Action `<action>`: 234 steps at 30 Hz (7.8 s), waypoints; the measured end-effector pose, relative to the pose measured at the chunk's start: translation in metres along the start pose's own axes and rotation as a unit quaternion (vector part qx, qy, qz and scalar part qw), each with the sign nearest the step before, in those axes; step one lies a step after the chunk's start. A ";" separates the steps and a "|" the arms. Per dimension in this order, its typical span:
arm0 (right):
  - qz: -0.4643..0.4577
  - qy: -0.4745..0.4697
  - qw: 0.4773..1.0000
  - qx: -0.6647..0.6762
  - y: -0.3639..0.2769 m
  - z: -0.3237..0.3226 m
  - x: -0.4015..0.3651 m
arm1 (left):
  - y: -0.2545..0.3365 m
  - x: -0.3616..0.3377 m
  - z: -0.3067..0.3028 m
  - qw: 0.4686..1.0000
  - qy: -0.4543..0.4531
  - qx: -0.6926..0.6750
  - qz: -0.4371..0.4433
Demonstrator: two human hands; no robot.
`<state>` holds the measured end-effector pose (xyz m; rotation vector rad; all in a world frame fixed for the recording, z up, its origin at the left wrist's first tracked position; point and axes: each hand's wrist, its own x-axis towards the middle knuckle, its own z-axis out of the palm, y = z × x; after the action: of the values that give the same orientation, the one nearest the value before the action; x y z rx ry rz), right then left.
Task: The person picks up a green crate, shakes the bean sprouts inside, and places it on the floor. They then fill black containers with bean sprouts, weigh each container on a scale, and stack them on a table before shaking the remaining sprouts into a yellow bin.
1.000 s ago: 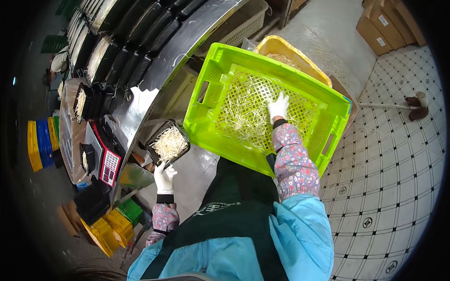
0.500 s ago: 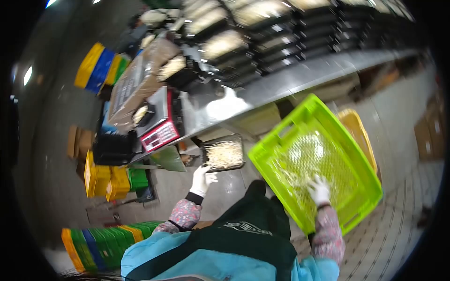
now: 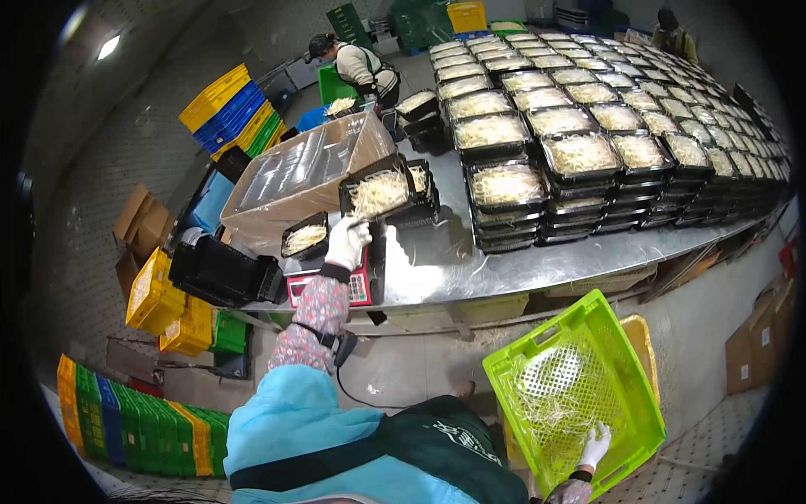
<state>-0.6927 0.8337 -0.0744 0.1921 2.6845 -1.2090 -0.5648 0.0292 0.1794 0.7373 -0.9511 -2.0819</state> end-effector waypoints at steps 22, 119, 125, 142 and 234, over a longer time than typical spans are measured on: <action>0.029 -0.064 0.997 0.024 -0.053 0.067 -0.054 | 0.028 0.138 0.027 0.979 0.029 0.186 -0.074; -0.132 0.575 0.804 0.077 -0.088 -0.341 -0.185 | -0.429 -0.273 0.386 0.826 -0.413 0.022 -0.382; -0.206 0.373 0.852 -0.303 -0.074 -0.210 -0.199 | -0.389 -0.356 0.293 0.652 -0.310 0.070 -0.688; -0.180 0.437 0.825 -0.311 -0.122 -0.146 -0.211 | -0.408 -0.344 0.263 0.607 -0.396 0.016 -0.689; 0.510 0.128 0.784 0.331 0.205 0.006 -0.142 | -0.367 -0.288 0.050 0.666 -0.234 0.619 -0.345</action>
<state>-0.5138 0.9583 -0.1953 1.7172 1.5954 -1.6210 -0.5706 0.4491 -0.0300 1.3845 -2.8807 -1.9725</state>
